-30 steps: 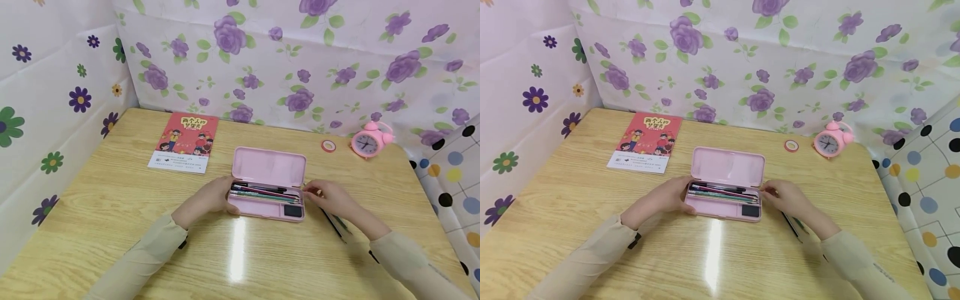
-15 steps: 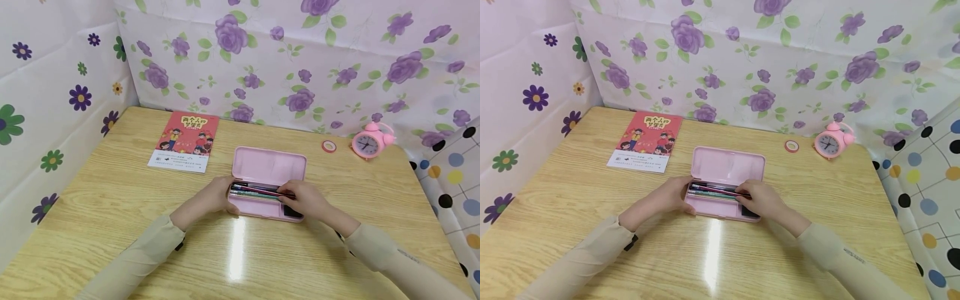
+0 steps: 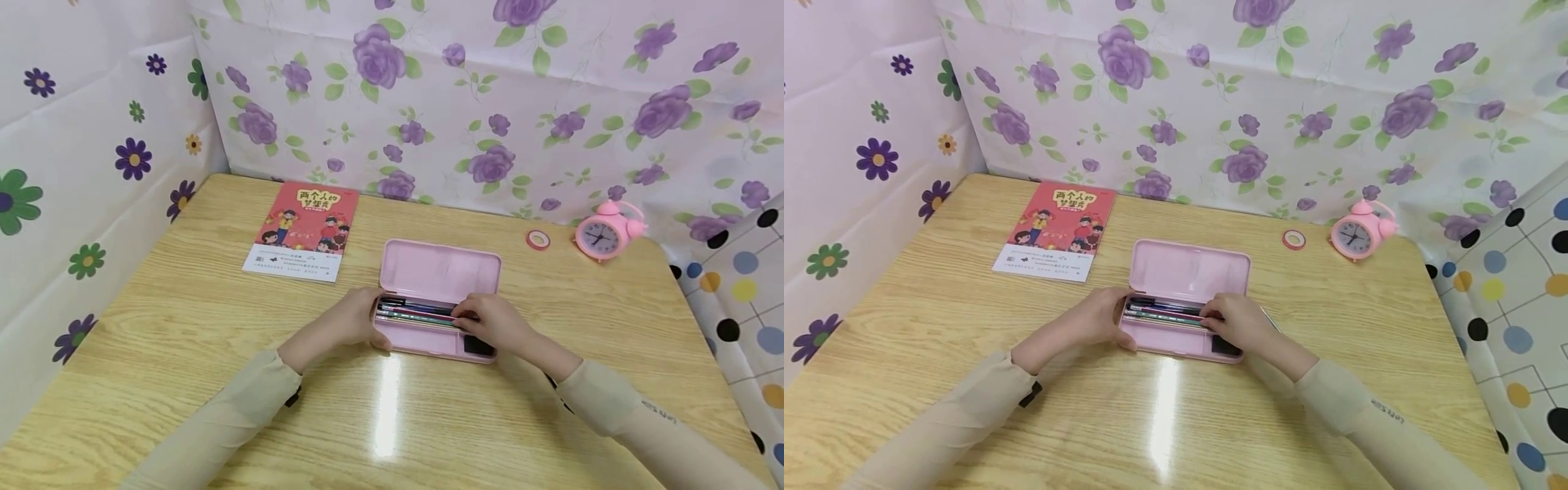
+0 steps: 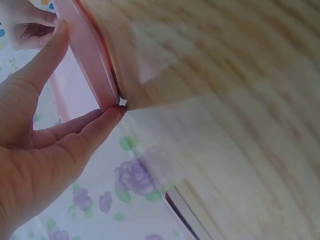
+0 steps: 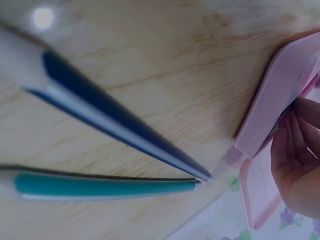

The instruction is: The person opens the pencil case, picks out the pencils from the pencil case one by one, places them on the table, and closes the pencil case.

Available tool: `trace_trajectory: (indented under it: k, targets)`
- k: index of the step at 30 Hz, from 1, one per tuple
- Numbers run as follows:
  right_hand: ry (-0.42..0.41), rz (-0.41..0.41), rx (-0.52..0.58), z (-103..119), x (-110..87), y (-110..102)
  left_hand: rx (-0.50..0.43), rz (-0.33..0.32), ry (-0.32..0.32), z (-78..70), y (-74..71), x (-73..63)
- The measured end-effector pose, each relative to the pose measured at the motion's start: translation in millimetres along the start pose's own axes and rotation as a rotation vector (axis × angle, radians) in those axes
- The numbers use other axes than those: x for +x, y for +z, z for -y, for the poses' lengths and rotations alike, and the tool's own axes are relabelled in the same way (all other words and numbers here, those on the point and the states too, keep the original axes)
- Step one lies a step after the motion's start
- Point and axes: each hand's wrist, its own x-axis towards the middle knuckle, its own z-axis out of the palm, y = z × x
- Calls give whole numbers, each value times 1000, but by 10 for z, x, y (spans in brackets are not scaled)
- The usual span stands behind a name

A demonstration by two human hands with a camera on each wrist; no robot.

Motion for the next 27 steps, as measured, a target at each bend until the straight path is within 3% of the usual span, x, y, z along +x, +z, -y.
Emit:
trace_trajectory:
  k: [8,15,20,27]
  targets:
    - [73,-26,61,-9,-94,-67,14,31,2,-8,12,9]
    - [116,-80,134,-156,-321,-311,26,18,8,4,4,1]
    - [146,-105,80,-361,-536,-506,47,19,0,4,-13,2]
    - [318,-87,107,-606,-994,-709,89,28,6,-13,-30,12]
